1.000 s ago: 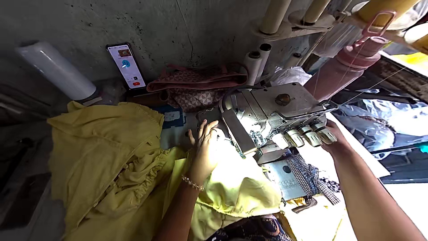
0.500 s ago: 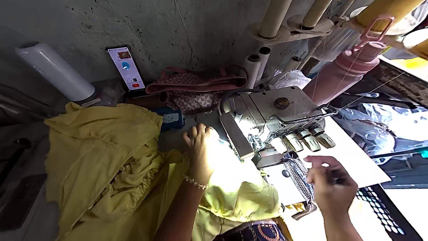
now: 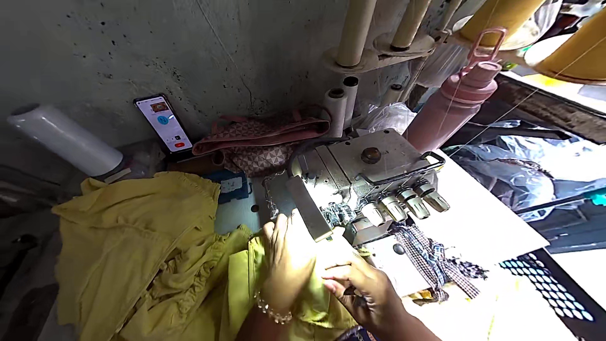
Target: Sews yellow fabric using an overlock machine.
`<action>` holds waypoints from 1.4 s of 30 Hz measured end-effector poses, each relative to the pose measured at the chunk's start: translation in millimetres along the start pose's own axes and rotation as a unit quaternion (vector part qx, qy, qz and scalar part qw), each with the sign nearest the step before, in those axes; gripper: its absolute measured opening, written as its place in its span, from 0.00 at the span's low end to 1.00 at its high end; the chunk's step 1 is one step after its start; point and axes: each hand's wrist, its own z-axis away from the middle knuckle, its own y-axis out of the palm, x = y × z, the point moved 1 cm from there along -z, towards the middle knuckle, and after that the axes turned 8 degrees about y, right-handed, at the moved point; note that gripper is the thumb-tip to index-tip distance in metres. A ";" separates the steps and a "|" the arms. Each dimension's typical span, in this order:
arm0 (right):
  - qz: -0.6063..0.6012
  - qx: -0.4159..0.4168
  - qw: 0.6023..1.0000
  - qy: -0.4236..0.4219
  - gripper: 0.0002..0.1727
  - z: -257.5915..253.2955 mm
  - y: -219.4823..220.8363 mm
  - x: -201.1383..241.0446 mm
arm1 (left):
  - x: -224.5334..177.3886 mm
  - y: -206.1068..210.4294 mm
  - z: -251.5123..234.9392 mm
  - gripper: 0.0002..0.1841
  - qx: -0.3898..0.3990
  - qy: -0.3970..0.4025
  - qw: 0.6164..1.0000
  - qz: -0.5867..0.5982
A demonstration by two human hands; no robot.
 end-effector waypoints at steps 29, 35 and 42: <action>-0.042 -0.033 0.997 0.052 0.12 -13.0 4.1 -12.6 | 35.5 -22.6 -38.2 0.21 0.124 0.094 0.983 0.100; -0.048 -0.041 0.996 0.065 0.11 -10.5 1.6 -7.6 | 19.8 -26.0 -37.6 0.24 0.097 0.062 0.992 0.048; 0.070 -0.039 0.994 0.080 0.15 -29.5 -0.6 -3.7 | -6.0 -40.8 -5.4 0.18 0.052 0.101 0.982 -0.153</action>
